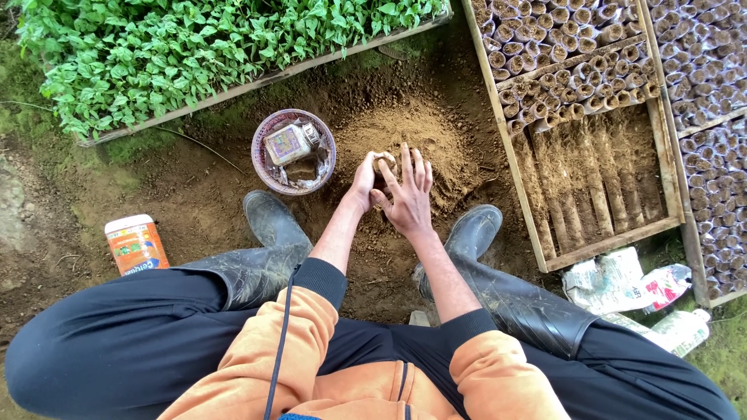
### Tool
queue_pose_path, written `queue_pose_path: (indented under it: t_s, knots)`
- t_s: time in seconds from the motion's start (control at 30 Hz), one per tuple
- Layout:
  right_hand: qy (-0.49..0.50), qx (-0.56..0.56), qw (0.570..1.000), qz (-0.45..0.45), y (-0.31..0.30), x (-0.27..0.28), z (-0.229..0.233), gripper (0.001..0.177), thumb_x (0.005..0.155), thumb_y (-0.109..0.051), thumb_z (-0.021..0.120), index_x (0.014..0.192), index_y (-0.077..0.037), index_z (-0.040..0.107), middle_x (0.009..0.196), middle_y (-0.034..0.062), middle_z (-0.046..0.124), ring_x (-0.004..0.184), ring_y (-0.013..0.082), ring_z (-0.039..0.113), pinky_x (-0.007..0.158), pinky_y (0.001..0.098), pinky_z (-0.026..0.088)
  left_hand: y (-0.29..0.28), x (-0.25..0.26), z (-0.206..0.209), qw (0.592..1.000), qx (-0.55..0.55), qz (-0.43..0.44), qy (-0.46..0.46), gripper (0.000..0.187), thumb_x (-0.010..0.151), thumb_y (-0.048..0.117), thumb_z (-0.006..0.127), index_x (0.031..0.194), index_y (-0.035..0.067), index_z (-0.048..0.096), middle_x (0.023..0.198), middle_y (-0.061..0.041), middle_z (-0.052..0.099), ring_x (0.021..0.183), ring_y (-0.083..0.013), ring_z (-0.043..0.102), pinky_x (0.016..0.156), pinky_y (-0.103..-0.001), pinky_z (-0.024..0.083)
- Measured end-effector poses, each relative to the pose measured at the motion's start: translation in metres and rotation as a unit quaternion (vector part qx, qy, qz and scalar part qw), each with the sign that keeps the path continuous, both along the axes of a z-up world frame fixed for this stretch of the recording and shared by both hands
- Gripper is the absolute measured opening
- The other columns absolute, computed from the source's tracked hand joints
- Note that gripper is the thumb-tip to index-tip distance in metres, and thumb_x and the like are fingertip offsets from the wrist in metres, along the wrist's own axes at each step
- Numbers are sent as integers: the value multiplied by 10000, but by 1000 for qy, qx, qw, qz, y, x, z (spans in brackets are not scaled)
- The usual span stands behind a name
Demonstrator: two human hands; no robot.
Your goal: The person sits on the ground and fills small plastic seedling pots with soil by hand. They scoop soil from a pile, pack it into the pots, and place the filled pots into a wooden tray. The person repeats this process multiple times.
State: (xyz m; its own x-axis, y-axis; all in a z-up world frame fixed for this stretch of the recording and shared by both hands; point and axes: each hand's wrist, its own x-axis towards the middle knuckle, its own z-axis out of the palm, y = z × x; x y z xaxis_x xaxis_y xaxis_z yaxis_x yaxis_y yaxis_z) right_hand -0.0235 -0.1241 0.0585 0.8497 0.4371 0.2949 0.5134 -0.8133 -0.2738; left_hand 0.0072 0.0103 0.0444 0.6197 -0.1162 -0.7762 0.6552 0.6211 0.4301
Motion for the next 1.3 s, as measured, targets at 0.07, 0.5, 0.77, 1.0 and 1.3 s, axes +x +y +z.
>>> queue_pose_path:
  t_s: [0.07,0.5,0.77,1.0,1.3]
  knots:
    - [3,-3,1000,4,-2,1,0,655,1001,-718,332,1522,-338,446,1671,182,219,1543,385,152,1205,581,111,-2,1,-3,1000,-4,1,-7,350,857,510,545,879,202,711,787,-50,683,617,-143,596,504,-207,432]
    - [165,152,973,46,-10,25,37,812,835,-288,825,1548,-222,440,1472,98,524,1287,248,547,992,376,443,-8,-3,46,995,-25,13,-96,305,873,444,505,894,175,646,588,28,561,439,-114,458,398,-248,362]
    - [288,12,957,19,-17,27,17,539,879,-298,775,1360,-176,566,1261,144,613,1083,333,688,918,446,581,-16,-8,-8,996,-38,-33,-74,587,921,611,390,1202,183,679,870,-124,710,592,-207,629,418,-259,461]
    - [349,85,933,-28,-35,33,22,363,792,-277,791,1111,-181,647,1029,121,730,983,362,723,858,475,595,-25,-10,-41,990,-5,-127,-62,764,952,707,200,1557,277,382,658,-46,391,420,-126,301,354,-195,219]
    - [310,53,918,-241,-187,78,13,322,789,-394,759,1047,-201,755,954,47,726,931,270,714,840,421,558,-44,-20,25,753,429,-463,-183,593,984,552,478,1413,160,595,1294,-116,686,1207,-277,656,1036,-424,518]
